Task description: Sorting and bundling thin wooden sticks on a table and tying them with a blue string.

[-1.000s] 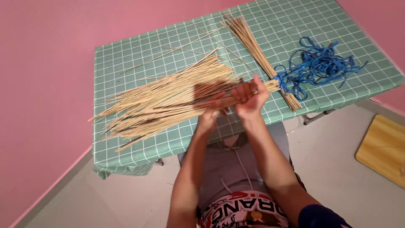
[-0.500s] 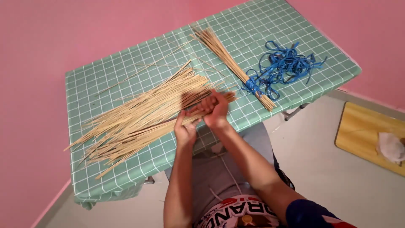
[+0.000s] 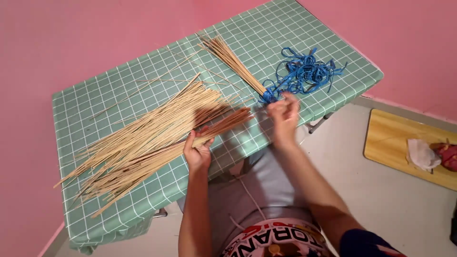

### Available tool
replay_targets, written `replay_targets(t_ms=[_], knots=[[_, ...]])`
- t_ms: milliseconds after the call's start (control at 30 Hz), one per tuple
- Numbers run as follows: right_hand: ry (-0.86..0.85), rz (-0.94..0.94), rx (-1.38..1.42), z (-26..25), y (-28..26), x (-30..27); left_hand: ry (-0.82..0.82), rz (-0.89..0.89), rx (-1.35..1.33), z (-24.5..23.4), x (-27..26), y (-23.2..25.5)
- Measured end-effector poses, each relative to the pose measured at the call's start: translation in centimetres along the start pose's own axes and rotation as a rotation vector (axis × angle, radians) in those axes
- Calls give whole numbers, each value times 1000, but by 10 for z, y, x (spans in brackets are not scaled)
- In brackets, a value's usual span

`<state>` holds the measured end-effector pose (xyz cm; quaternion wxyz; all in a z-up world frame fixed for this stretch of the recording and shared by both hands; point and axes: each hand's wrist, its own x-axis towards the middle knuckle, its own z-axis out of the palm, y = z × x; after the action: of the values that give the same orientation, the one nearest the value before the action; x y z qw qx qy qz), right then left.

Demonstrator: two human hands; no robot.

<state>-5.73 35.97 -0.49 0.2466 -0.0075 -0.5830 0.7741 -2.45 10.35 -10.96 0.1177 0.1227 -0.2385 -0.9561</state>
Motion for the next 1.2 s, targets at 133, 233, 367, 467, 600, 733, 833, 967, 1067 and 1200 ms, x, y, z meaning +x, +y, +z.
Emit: replay_targets(t_ms=[133, 233, 367, 467, 600, 733, 833, 967, 1067, 1200], knots=[[63, -292, -545, -84, 21, 86, 51, -1, 32, 19, -6, 4], [-150, -145, -1234, -121, 43, 125, 95, -3, -1, 29, -14, 8], [-455, -9, -1485, -113, 52, 140, 81, -3, 32, 23, -12, 8], [-529, -62, -1533, -105, 54, 147, 60, -15, 57, 20, -9, 6], [-421, -359, -1490, -100, 74, 181, 38, -3, 70, 20, -10, 9], [-267, -530, -1309, -57, 21, 179, 35, 8, 46, 16, -9, 5], [-222, -705, -1034, -26, -17, 167, 15, -6, 23, 9, -7, 3], [-288, -771, -817, 10, -48, 142, -75, 27, -73, 8, -8, 3], [-312, -848, -727, 34, -65, 135, -71, 31, -119, 0, -1, -1], [-270, -1034, -711, 65, -95, 140, -111, 22, -157, -5, 2, -4]])
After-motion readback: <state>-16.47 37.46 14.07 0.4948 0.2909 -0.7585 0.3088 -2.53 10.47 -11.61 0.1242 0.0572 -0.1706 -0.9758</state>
